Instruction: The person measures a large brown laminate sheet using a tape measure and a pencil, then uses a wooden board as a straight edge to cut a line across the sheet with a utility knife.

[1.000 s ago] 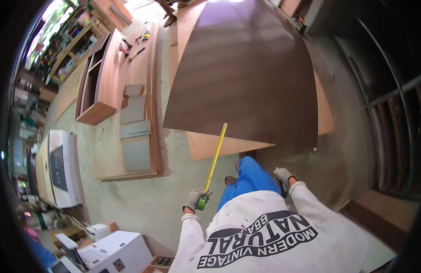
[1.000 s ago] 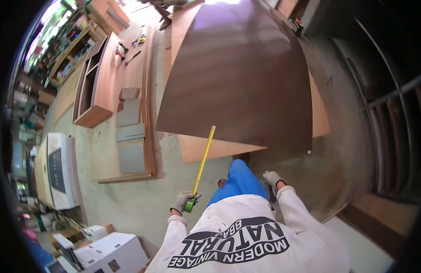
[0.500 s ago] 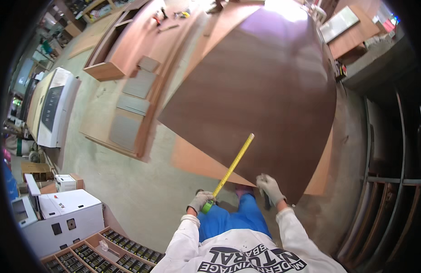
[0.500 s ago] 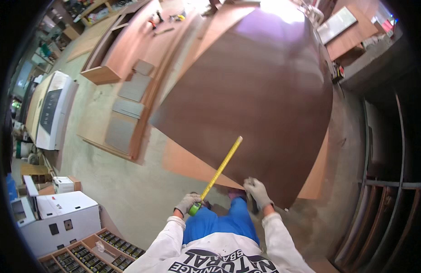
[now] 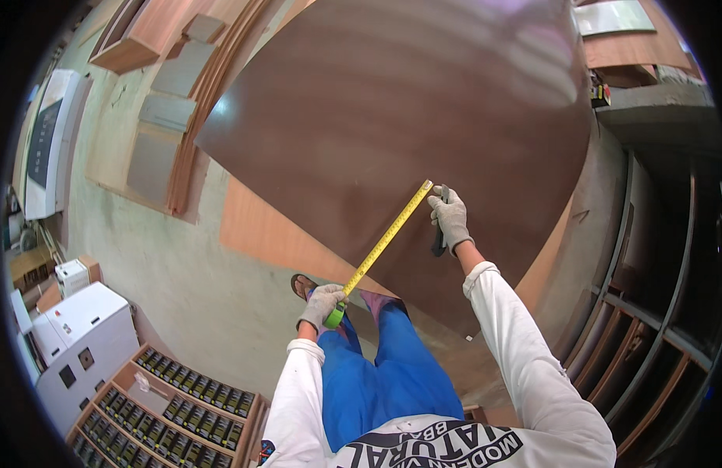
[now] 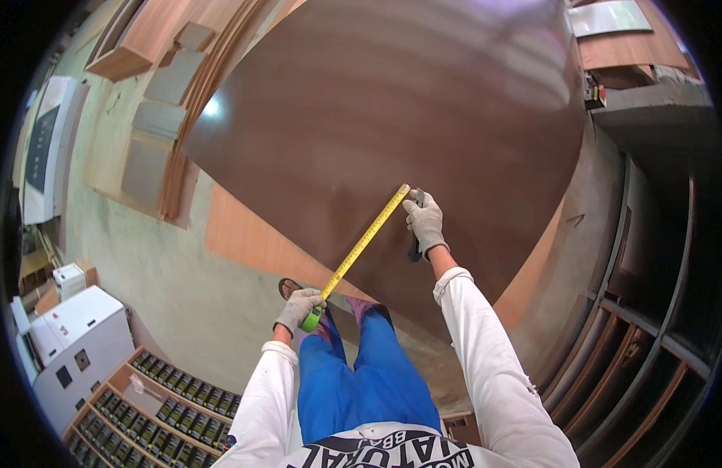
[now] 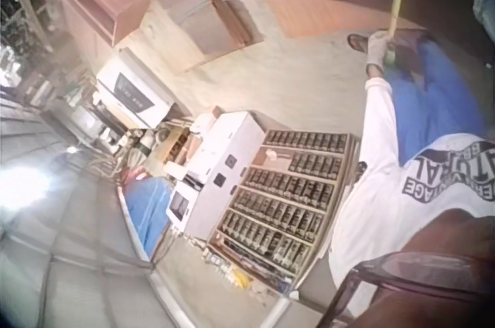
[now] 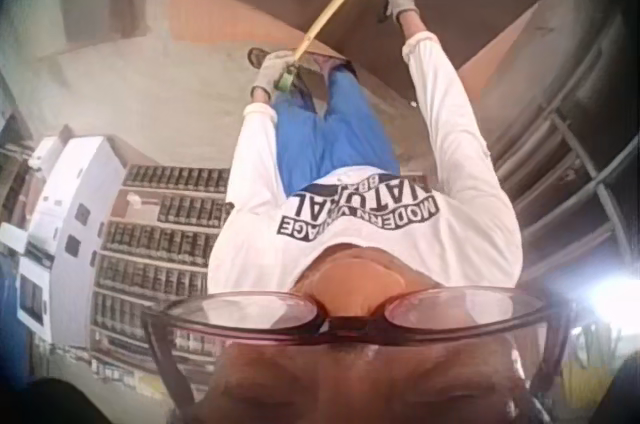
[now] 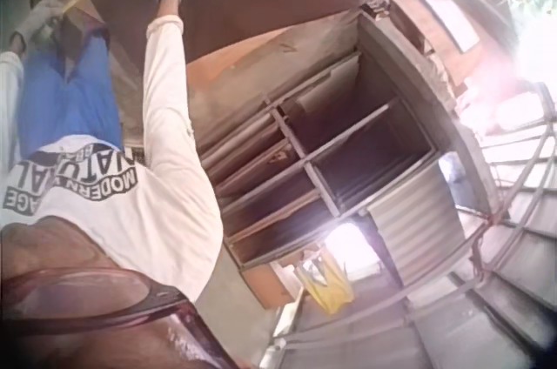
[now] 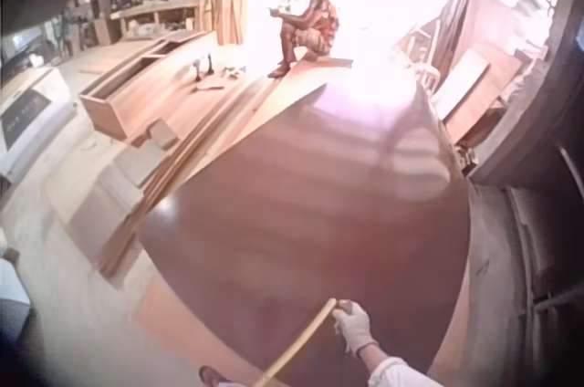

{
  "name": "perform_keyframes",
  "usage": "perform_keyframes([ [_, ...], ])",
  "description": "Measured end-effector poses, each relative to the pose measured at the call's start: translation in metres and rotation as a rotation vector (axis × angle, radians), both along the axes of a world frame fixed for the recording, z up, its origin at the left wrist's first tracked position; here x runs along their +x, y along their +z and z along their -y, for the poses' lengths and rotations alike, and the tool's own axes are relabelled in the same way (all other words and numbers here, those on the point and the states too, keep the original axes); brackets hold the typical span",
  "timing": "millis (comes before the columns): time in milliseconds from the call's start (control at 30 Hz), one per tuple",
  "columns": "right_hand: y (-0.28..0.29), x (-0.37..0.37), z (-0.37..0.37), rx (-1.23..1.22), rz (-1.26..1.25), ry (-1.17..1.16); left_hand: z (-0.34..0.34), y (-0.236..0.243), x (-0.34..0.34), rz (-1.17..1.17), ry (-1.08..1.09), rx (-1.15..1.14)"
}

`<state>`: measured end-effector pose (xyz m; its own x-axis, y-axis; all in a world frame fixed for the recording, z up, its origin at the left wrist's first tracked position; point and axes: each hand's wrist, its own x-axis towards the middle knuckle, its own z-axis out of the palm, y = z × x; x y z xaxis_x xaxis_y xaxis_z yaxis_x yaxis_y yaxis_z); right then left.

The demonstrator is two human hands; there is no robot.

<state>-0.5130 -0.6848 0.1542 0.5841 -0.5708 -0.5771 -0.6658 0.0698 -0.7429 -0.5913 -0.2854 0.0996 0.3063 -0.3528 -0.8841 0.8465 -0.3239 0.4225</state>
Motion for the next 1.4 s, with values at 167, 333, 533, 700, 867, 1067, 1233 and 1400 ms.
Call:
perform_keyframes([
  [167, -0.031, 0.034, -0.069, -0.037, 0.029, 0.266, -0.064, -0.061, 0.035, 0.691, -0.520, -0.042],
  [333, -0.073, 0.032, -0.061, -0.414, 0.009, 0.306, -0.001, -0.040, 0.077, 0.019, 0.012, -0.047],
  [533, -0.081, 0.034, -0.102, -0.428, -0.017, 0.215, -0.031, -0.044, 0.080, 0.097, -0.099, -0.002],
  [700, -0.079, 0.043, -0.102, -0.077, 0.036, 0.128, -0.037, -0.055, 0.081, 0.140, -0.167, 0.013],
  [867, -0.087, 0.054, -0.083, -0.049, 0.091, 0.126, -0.023, -0.046, 0.088, 0.227, -0.168, 0.066],
  [1067, -0.098, 0.064, -0.080, -0.039, 0.011, 0.074, -0.026, -0.042, 0.100, 0.367, -0.287, 0.259],
  [1233, -0.103, 0.066, -0.092, 0.006, 0.024, 0.091, -0.041, -0.062, 0.080, 0.780, -0.853, 0.516],
  [1400, -0.103, 0.067, -0.072, 0.014, 0.037, 0.051, -0.006, -0.058, 0.087, 0.618, -0.884, 0.575],
])
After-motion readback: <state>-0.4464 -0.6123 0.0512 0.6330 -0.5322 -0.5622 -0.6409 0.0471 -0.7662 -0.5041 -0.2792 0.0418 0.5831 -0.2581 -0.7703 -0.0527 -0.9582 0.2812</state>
